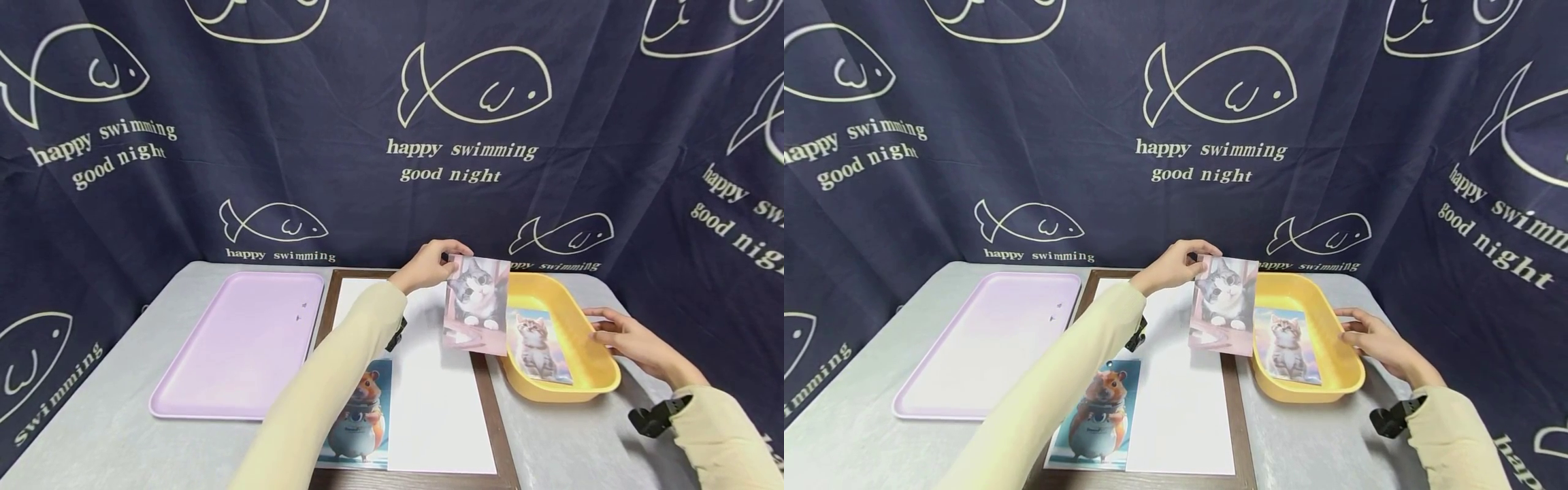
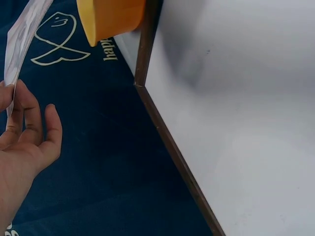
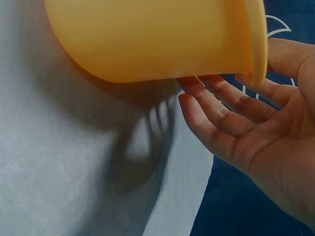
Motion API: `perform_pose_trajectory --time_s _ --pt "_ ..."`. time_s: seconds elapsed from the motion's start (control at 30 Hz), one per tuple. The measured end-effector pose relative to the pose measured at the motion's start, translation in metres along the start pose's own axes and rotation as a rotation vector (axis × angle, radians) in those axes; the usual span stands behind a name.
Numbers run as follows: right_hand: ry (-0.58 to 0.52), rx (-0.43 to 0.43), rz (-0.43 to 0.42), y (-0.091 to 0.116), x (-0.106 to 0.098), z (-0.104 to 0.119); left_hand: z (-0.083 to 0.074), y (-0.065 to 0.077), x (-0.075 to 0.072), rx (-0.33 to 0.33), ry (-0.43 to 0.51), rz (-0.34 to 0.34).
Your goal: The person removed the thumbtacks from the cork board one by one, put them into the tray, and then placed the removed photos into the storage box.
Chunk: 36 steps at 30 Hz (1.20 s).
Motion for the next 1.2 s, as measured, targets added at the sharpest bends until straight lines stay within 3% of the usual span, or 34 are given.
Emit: perform_pose_trajectory --time_s 0.37,0.67,1.2 --pt "-0.005 0.003 0.004 0.0 0.001 -0.001 -0.002 -0.004 0.004 0.0 -0.011 -0.017" --pt "-0.005 -0.002 0.003 0.0 0.001 -0.001 0.001 -0.007 0.017 -0.073 0.048 -0.067" --pt "0.01 0.024 0.02 0.0 0.002 0.0 -0.008 -0.014 0.033 -0.071 0.006 -0.178"
Point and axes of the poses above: each hand's wrist, its own y-axis away from the middle knuckle, its own x-axis out of the palm, z = x × y, the point moved 10 cm from there along -y, towards the middle knuckle, and after that the axes turned 4 degrees about z, right-handed, at the moved point
